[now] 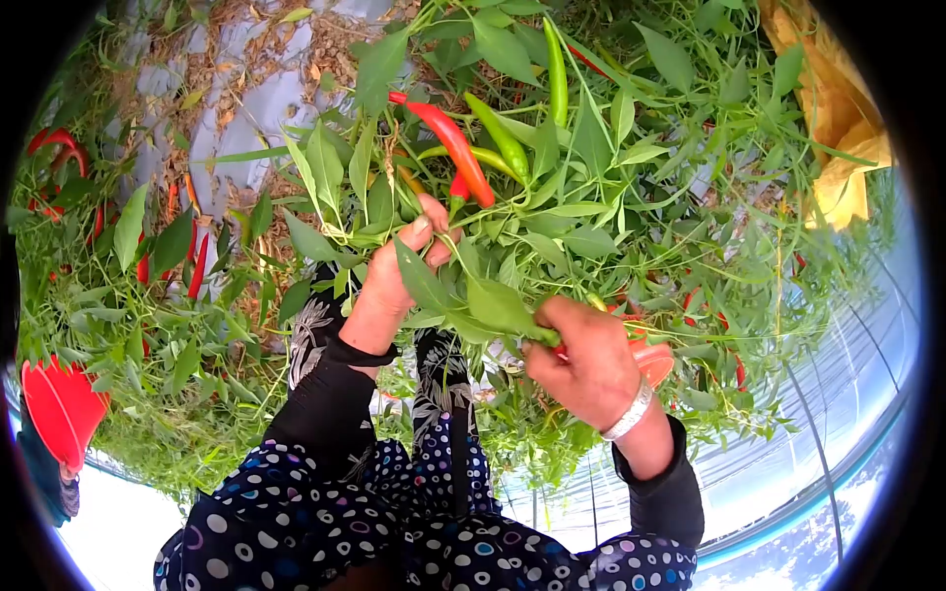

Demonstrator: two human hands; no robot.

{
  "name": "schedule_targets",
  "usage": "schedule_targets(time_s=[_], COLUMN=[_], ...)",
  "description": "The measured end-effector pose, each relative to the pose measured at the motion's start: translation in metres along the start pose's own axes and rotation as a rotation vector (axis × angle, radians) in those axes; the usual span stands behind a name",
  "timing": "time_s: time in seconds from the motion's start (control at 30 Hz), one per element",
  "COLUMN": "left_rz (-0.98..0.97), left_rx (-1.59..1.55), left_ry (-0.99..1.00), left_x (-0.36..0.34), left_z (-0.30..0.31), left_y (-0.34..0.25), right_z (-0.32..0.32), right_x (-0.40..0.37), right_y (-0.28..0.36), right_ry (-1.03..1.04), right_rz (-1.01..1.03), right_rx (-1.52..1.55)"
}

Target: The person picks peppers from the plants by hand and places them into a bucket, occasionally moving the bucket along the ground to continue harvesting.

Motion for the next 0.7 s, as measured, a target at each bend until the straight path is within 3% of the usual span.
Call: schedule_targets(time_s=[0.03,0.1,0.17,0.3,0.33,0.4,0.47,0.5,0.53,0.57,0.63,0.67,0.7], left_rz=[-0.033,-0.009,0.002,-0.019,-0.041,-0.03,-0.013,-0.01,-0.008,-0.006,0.011,0.009,-0.023], left_rx=[-0.004,-0.014,-0.02,0.009,0.05,0.06,0.071,0.051,0.03,0.032,0.049,0.052,0.088], left_ry=[0.0,-0.017,-0.034,-0.084,-0.094,-0.1,-0.102,-0.06,-0.018,-0.018,-0.111,-0.113,-0.12], left_x=[0.001,0.0,0.001,0.003,0.004,0.0,-0.001,0.0,0.002,0.001,0.001,0.002,0.004], left_z=[0.0,-0.004,-0.007,-0.003,0.0,-0.005,-0.003,0.001,0.003,0.001,-0.001,-0.002,-0.003], left_y=[0.0,0.0,0.0,0.007,0.01,0.004,0.004,0.005,0.007,0.008,0.009,0.012,0.014], right_z=[0.005,0.015,0.031,0.03,0.035,0.056,0.066,0.065,0.057,0.037,-0.002,-0.011,-0.019], right_x=[-0.001,0.001,0.023,0.094,0.105,0.115,0.117,0.124,0.133,0.142,0.151,0.152,0.154], right_y=[-0.005,-0.009,0.003,-0.002,-0.004,0.001,0.01,0.004,0.002,0.001,-0.004,-0.001,-0.007], right_ry=[0.0,-0.314,-0.436,-0.649,-0.644,-0.833,-0.817,-0.666,-0.476,-0.521,-0.398,-0.26,-0.293], right_rz=[0.001,-0.242,-0.233,0.187,0.19,0.133,0.037,0.192,0.082,0.266,0.259,0.155,0.205], right_rx=[0.0,0.502,0.477,0.274,0.278,0.078,0.254,0.273,0.134,-0.134,-0.203,-0.223,-0.244])
Point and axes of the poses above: each hand's wrist, its own x-axis towards the middle knuckle, its own z-axis out of the back of the hand, y = z × x, the point moved 1 cm from there along x, towards the middle knuckle, and after that the axes turned 7 degrees about -y, right-handed, at the moved point
